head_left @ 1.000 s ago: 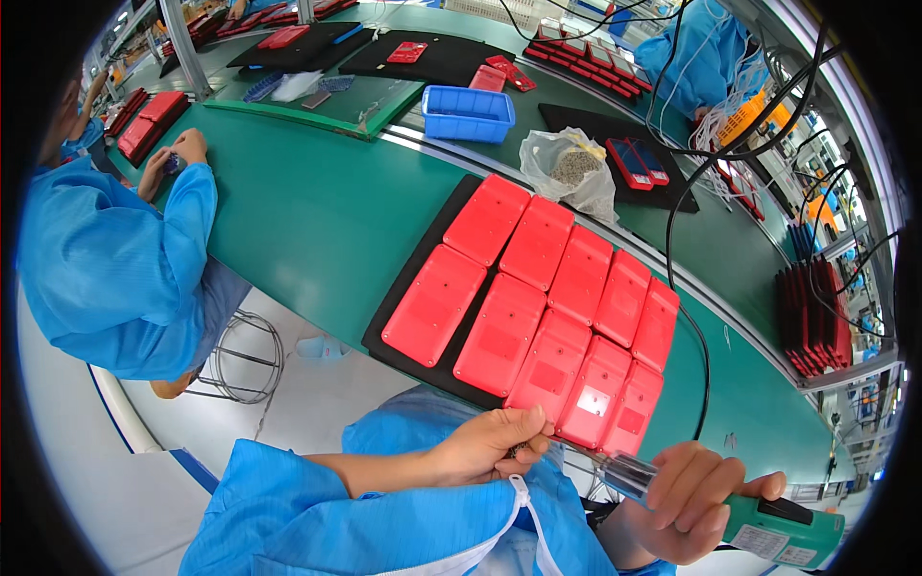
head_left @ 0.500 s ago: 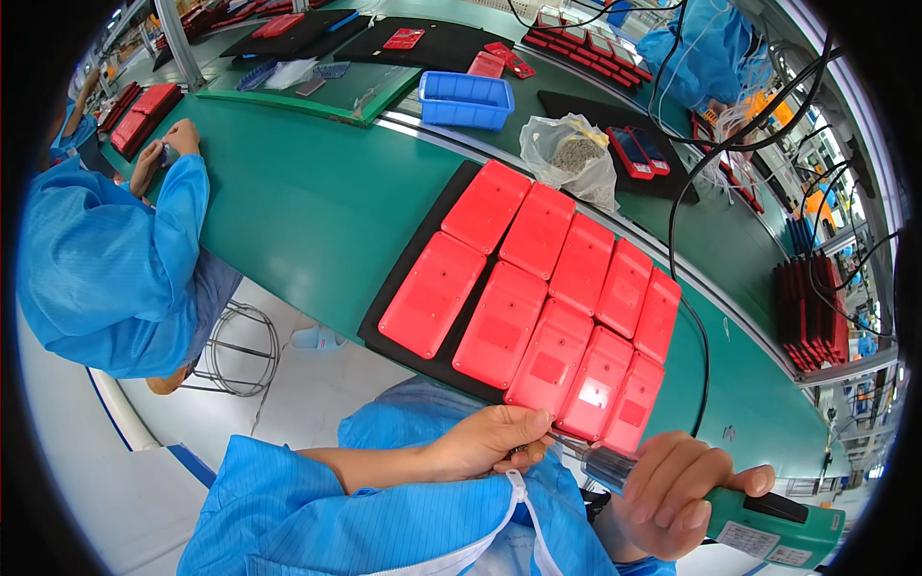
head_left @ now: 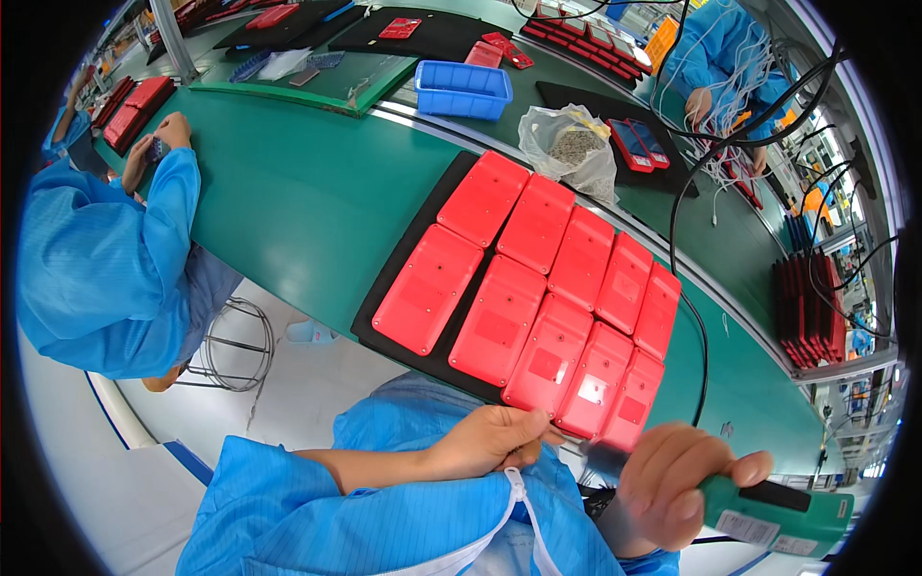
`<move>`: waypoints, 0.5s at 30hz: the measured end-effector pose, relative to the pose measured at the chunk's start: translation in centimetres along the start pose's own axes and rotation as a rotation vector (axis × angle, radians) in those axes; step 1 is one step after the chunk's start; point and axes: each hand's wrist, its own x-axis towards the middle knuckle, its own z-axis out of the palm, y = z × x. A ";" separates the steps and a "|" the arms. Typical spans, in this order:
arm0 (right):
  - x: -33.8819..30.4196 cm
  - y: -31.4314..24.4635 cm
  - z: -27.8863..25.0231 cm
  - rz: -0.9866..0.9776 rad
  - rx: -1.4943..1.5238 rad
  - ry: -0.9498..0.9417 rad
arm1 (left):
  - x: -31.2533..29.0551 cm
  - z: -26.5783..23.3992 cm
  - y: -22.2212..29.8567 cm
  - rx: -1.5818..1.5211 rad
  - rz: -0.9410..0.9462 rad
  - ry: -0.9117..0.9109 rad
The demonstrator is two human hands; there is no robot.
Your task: The person fastens screws into red electronic housings on an assembly line using an electric screwdriver.
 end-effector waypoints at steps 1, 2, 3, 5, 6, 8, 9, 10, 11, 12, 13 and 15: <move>-0.1 0.1 -0.4 -0.016 -0.045 0.041 | 0.0 0.2 0.3 -0.044 -0.089 0.013; 0.0 0.5 -0.4 -0.012 -0.041 0.036 | -0.3 0.1 0.6 -0.092 -0.170 0.038; 0.1 0.9 -0.4 0.000 -0.065 0.137 | -0.2 -0.2 0.1 -0.097 -0.167 0.041; 0.1 1.8 -0.8 0.016 -0.151 0.199 | 0.1 -1.0 -1.3 -0.145 -0.196 0.028; 0.1 2.1 -0.8 0.020 -0.152 0.199 | 0.1 -1.2 -1.5 -0.149 -0.198 0.027; 0.1 2.6 -0.9 -0.006 -0.219 0.082 | 0.1 -1.5 -1.7 -0.217 -0.156 -0.009; -0.1 2.8 -1.2 -0.009 -0.203 0.039 | 0.1 -1.5 -1.5 -0.222 -0.157 -0.007; -0.1 2.9 -1.3 -0.004 -0.202 0.037 | -0.1 -1.4 -1.2 -0.206 -0.155 -0.060; -0.2 2.9 -1.4 -0.003 -0.218 0.008 | -0.2 -1.4 -0.9 -0.188 -0.154 -0.114; -0.2 3.0 -1.4 -0.003 -0.235 -0.021 | -0.3 -1.3 -0.8 -0.192 -0.155 -0.113; -0.3 3.3 -1.4 0.002 -0.235 -0.021 | -0.3 -1.3 -0.8 -0.221 -0.161 -0.101; -0.4 3.8 -1.5 -0.044 -0.241 -0.068 | -0.4 -1.3 -0.7 -0.254 -0.168 -0.087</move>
